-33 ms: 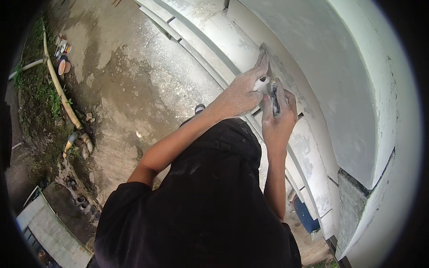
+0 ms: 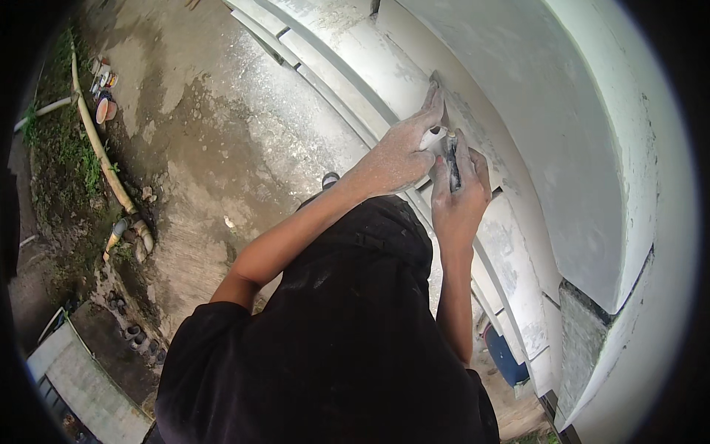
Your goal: Applying putty or plaster to a wall ledge using a spatula.
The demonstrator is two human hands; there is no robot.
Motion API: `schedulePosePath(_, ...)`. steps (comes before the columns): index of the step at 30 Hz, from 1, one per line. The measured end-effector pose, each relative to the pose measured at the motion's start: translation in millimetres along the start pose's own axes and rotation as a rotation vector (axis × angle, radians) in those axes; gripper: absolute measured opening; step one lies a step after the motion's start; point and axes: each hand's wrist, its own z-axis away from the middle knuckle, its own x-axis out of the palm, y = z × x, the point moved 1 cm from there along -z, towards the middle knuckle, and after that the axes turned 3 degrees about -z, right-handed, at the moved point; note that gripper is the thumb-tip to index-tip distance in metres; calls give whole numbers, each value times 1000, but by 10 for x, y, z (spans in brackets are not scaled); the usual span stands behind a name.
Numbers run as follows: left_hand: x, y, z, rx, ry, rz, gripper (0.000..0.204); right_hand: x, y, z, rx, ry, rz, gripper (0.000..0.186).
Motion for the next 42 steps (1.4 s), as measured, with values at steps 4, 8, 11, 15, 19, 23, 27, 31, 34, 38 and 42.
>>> schedulePosePath(4, 50, -78, -72, -110, 2, 89, 77, 80, -94, -49, -91, 2, 122, 47)
schedulePosePath(8, 111, -155, -33, -155, 54, 174, 73, 14, -85, 65, -23, -4, 82, 48)
schedulePosePath(11, -6, -67, -75, -172, -54, 10, 71, 5, -79, 45, -10, -7, 80, 47)
schedulePosePath(15, -89, 23, -91, -154, -6, 43, 68, 10, -143, 33, -6, -45, 7, 45)
schedulePosePath(19, -69, 74, -136, -184, -59, 6, 63, 60, -24, -15, -52, -25, 67, 45)
schedulePosePath(23, -104, 80, -132, -253, -58, 49, 53, 83, -94, 20, -13, -12, -62, 46)
schedulePosePath(27, 7, -29, -165, -72, 141, 68, 33, 127, -116, -73, -4, -36, 10, 48)
schedulePosePath(31, -90, -4, -124, -201, 38, 42, 51, 100, -115, 12, 5, -44, -3, 49)
schedulePosePath(34, -78, 46, -103, -117, 44, -39, 52, 58, -121, 0, 25, -65, 7, 49)
schedulePosePath(38, -48, -15, -143, -140, 42, -89, 29, 153, -119, 4, -24, 8, -20, 49)
schedulePosePath(42, 30, -60, -145, -6, 201, -94, 23, 82, -62, -65, -58, -47, 24, 49)
